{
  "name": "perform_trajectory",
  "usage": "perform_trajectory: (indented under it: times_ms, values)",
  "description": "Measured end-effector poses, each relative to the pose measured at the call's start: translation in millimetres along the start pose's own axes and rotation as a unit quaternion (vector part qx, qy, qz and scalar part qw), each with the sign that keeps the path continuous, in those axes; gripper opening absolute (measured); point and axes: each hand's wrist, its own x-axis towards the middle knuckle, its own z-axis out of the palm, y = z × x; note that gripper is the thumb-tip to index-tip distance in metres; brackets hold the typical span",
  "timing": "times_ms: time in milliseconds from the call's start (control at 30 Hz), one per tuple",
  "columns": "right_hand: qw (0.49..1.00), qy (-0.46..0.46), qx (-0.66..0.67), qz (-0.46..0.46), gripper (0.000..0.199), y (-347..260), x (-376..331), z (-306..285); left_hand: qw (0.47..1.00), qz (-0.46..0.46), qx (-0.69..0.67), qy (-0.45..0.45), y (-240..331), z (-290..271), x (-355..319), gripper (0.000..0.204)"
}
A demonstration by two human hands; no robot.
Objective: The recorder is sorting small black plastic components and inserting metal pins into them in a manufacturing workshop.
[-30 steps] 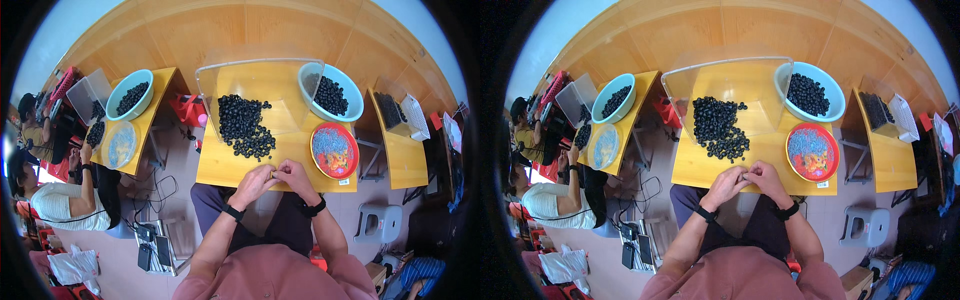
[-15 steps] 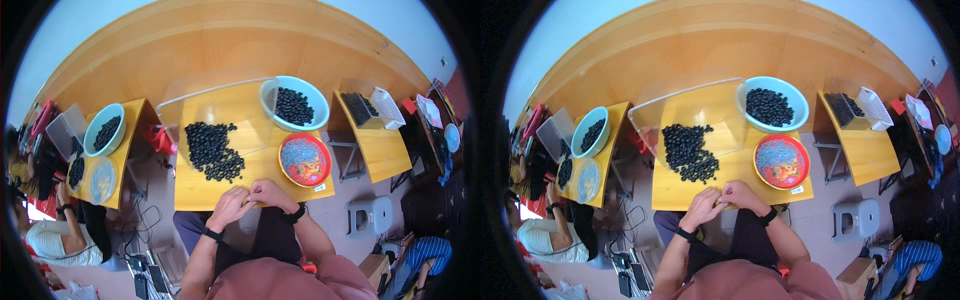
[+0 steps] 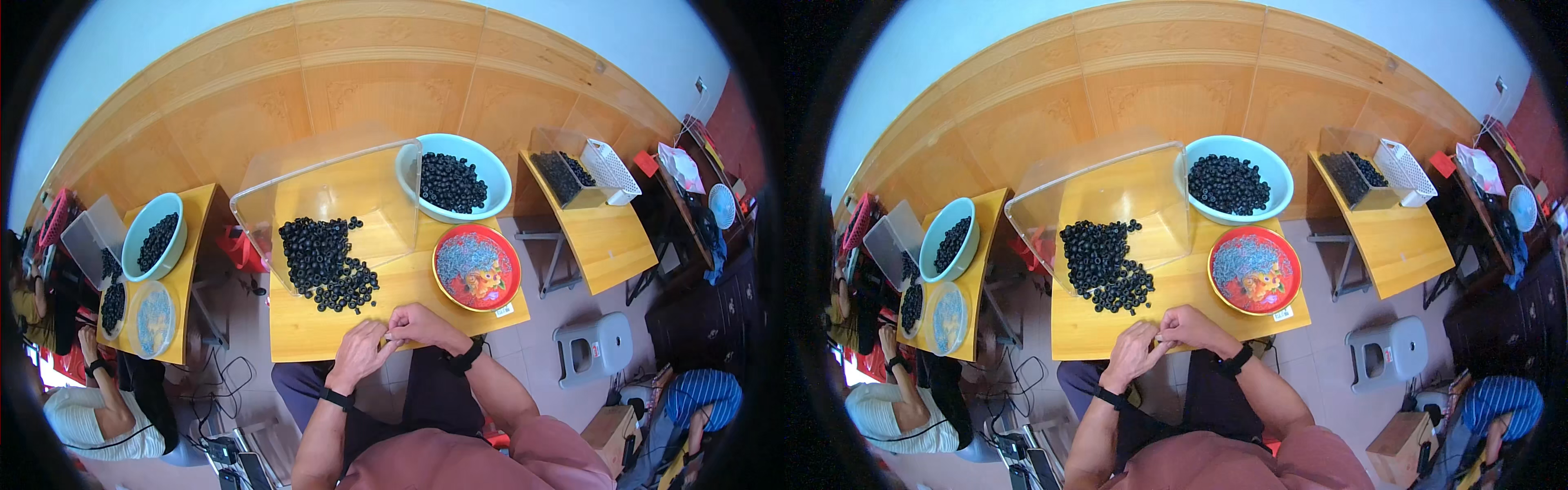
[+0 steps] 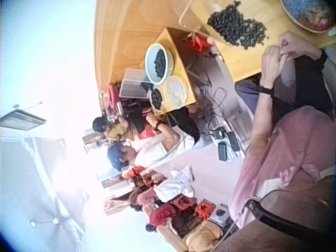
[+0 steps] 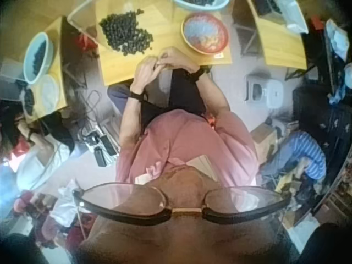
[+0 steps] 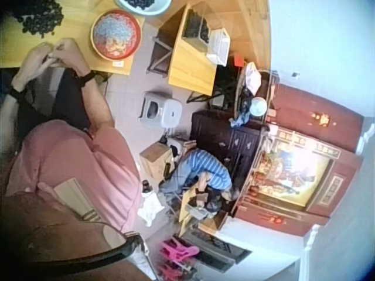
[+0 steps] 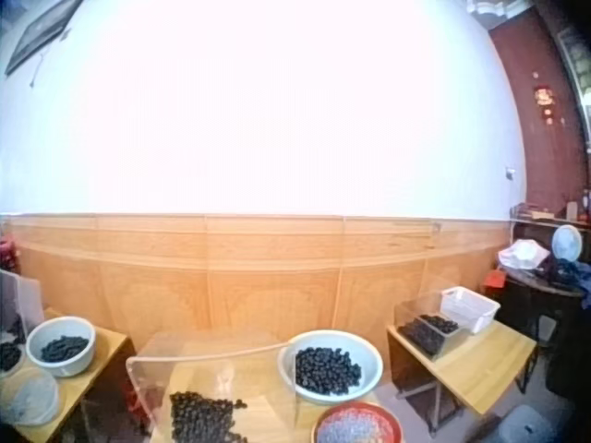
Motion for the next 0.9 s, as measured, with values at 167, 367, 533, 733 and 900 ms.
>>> perform_trajectory:
  times_ms: [167, 367, 533, 733, 900]
  values:
    - [1.0, 0.003, -0.026, 0.004, 0.016, 0.1, 1.0, -2.1, 1.0, -0.002, 0.016, -0.002, -1.7, 0.3, 1.3, 0.032]
    - [0.999, 0.028, 0.024, 0.03, 0.015, -9.5, -5.1, 0.4, 0.998, 0.002, 0.057, 0.009, -3.2, 5.9, 1.5, 0.029]
    - [0.999, 0.034, 0.023, 0.01, 0.015, -8.7, -2.9, 2.9, 0.998, 0.009, 0.06, 0.018, -9.5, 12.1, -2.4, 0.027]
    - [0.998, 0.054, 0.01, 0.006, 0.01, -20.9, -11.6, -2.0, 1.0, -0.005, 0.03, 0.001, -1.9, 4.7, 2.4, 0.027]
    - [0.972, 0.108, -0.208, 0.031, 0.019, -78.5, -34.0, -56.7, 0.996, -0.045, -0.057, 0.043, -1.0, 3.2, -2.7, 0.033]
